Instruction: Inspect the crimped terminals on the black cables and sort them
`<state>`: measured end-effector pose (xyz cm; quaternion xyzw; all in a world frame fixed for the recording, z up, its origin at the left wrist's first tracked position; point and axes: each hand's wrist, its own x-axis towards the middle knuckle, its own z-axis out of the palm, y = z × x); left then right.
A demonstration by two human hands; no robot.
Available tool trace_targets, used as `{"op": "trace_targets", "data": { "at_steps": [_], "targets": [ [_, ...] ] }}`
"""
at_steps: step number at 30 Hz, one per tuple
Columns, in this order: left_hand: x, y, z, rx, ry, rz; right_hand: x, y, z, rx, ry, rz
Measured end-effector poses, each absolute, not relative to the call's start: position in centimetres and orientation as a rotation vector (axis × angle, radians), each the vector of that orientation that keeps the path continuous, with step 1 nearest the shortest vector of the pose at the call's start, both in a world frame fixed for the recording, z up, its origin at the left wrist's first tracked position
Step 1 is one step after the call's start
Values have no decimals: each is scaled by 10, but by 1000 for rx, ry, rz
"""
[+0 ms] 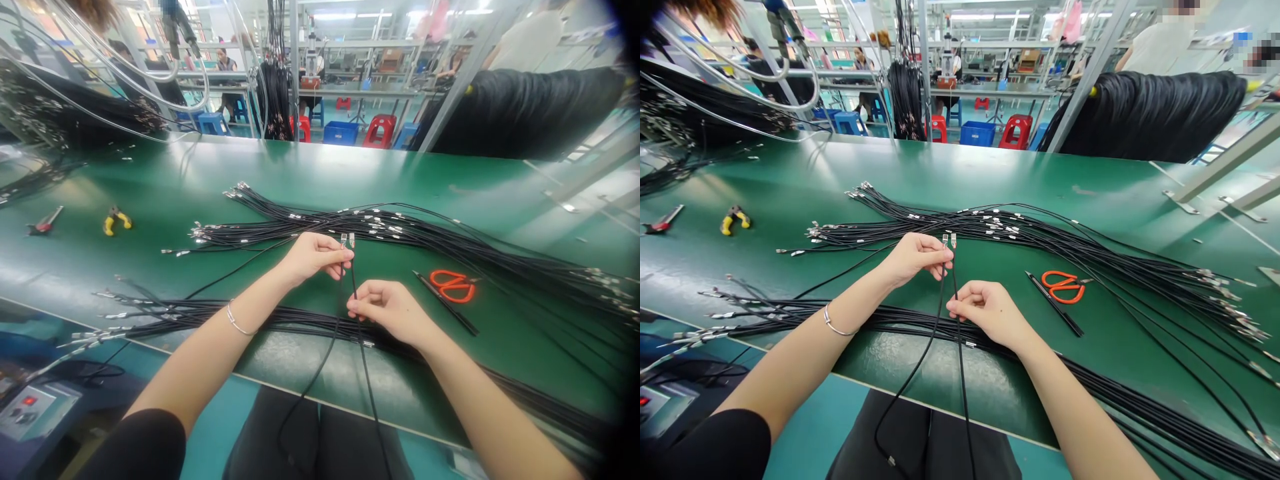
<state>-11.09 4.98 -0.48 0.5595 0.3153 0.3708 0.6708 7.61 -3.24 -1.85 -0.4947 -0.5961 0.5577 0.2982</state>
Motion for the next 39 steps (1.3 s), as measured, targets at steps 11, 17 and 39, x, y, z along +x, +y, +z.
{"op": "trace_targets", "data": {
  "at_steps": [11, 17, 39],
  "targets": [
    [-115, 50, -7, 1365, 771, 565, 75, -32, -21, -1361, -1560, 1472],
    [-120, 49, 0, 1478, 805, 518, 74, -34, -20, -1357, -1511, 1491],
    [-113, 43, -4, 1411, 653, 679, 72, -38, -18, -1301, -1443, 1573]
  ]
}}
